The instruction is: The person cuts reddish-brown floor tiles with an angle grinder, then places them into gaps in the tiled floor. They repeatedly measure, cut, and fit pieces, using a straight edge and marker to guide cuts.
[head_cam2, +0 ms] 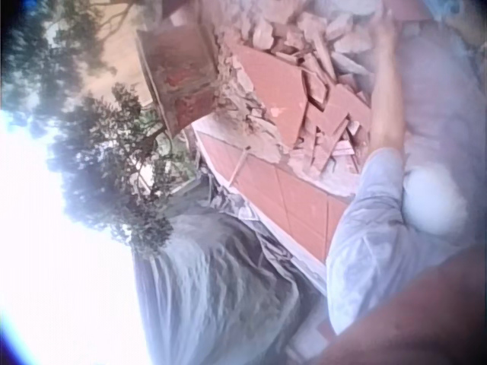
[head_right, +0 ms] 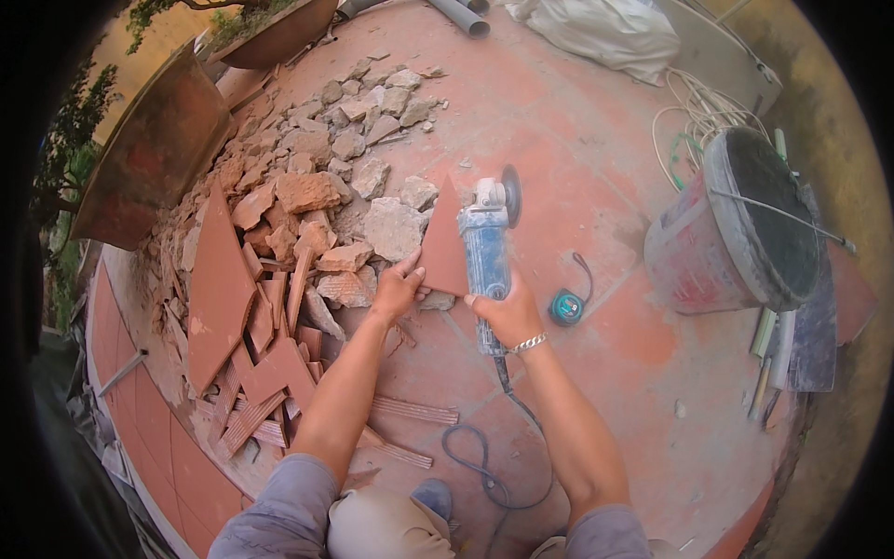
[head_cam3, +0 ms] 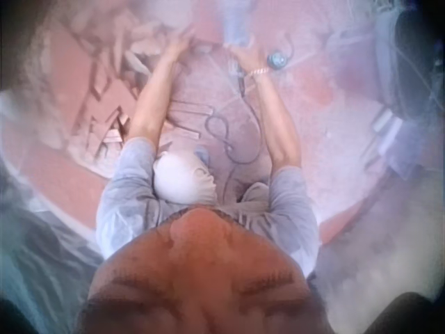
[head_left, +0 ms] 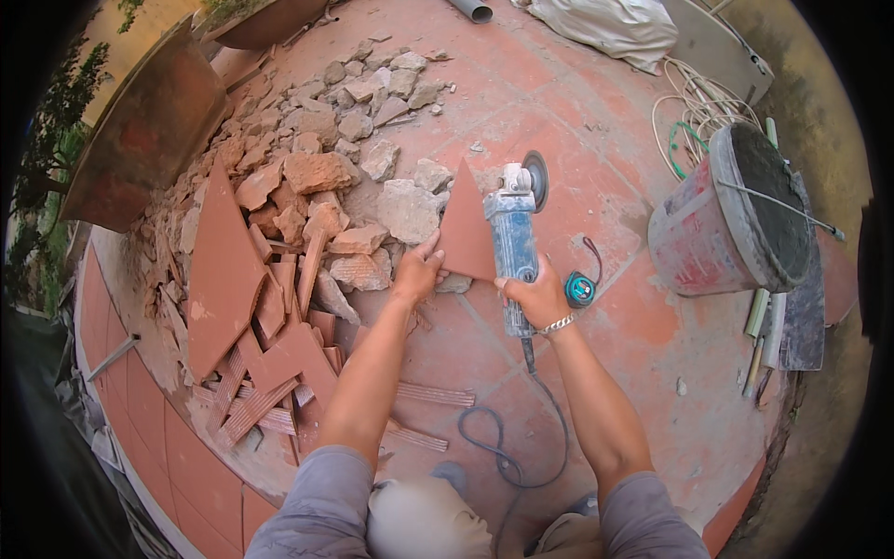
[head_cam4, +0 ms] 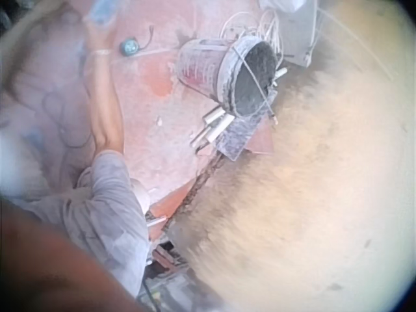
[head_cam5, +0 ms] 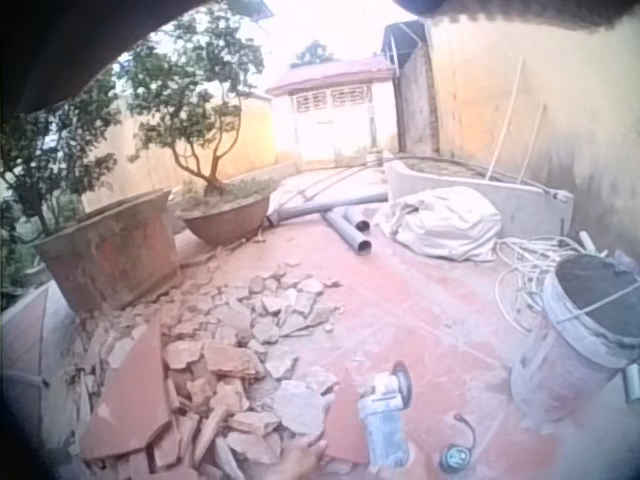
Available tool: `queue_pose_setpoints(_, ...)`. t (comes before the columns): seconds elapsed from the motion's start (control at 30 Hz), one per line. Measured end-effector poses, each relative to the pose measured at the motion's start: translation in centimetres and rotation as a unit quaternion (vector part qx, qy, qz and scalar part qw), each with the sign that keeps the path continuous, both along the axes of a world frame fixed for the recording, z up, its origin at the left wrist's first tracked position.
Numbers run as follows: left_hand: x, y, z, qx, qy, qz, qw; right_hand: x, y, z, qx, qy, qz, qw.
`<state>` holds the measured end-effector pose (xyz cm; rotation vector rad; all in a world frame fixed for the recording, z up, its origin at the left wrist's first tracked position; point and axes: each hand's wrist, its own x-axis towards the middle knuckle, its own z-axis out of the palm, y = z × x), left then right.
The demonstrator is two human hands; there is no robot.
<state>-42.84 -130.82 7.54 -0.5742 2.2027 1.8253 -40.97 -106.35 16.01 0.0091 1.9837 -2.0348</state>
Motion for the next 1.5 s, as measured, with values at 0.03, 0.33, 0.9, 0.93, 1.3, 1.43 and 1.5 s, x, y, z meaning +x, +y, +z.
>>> queue_pose_setpoints(0.03,0.1,0.3,-0.3,0.001,0.005,0.003,1.0,0.0,0.0,-0.1,0.028,-0.004,-0.005,1.0)
queue_pose_setpoints(0.33,0.8,0.5,-0.8,-0.063,0.003,0.04,0.997,-1.6,-1.3,-2.0,0.161,0.065,0.004,0.985)
queue_pose_setpoints(0.9,-0.8,-1.5,-8.0,-0.135,0.074,-0.003,0.988,-8.7,-8.8,-4.1,0.237,0.007,0.035,0.971)
queue_pose_setpoints(0.93,-0.8,-1.5,-8.0,-0.136,0.073,-0.003,0.988,-8.9,-9.0,-4.4,0.24,0.02,0.03,0.97)
queue_pose_setpoints(1.3,-0.8,-1.2,-6.7,-0.137,0.068,-0.007,0.988,-10.3,-10.1,-6.0,0.264,0.046,0.003,0.963)
queue_pose_setpoints(1.43,-0.6,-1.1,-6.4,-0.128,0.057,-0.003,0.99,-10.9,-10.4,-6.3,0.259,0.048,0.015,0.965)
queue_pose_setpoints(1.5,-0.5,-0.9,-6.0,-0.119,0.059,0.0,0.991,-11.0,-10.4,-6.3,0.269,0.047,0.022,0.962)
